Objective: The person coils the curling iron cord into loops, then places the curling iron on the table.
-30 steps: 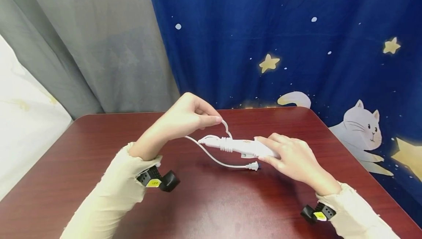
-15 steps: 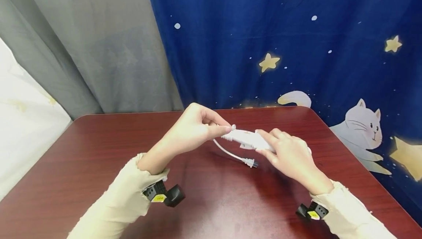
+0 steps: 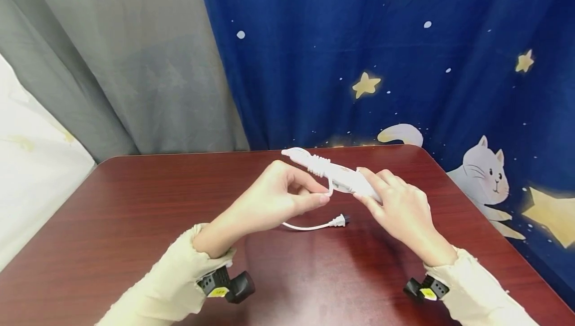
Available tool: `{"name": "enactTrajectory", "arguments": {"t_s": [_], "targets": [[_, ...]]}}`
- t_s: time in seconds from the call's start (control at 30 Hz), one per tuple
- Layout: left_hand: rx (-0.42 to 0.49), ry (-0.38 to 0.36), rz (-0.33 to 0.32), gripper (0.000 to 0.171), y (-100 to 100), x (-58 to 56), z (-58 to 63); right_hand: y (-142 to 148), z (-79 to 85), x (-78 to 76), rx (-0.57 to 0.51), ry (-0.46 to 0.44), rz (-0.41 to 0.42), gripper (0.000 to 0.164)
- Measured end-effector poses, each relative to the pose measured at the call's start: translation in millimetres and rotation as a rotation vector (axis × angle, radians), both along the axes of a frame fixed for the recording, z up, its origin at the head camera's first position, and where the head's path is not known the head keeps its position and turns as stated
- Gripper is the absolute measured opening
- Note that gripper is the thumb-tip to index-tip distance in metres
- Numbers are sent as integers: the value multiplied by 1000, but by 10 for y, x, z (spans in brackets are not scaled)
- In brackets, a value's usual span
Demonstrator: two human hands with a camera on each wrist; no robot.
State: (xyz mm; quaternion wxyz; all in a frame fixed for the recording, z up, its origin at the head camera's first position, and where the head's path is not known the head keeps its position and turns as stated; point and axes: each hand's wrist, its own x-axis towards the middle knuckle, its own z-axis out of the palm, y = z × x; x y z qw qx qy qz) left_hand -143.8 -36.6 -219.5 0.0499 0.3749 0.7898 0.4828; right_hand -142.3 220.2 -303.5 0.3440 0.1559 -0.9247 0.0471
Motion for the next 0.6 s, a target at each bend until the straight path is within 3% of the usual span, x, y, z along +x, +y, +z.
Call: {"name": "enactTrajectory", "arguments": {"t_s": [0.1,0.27,0.47,0.6], "targets": [[-40,-12,-32,9,20,80,-41,20,23,19,-47,26,13,50],[-81,-3,-79,12,-36,50,-208,55,69,50,-144,37,25,48],[-51,-14,-144,19,-191,-75,-456,89,141,109,-225,58,56,47],[-6,-124,-180,27,-312,-213,-609,100,188,129,-267,70,61,45]]}}
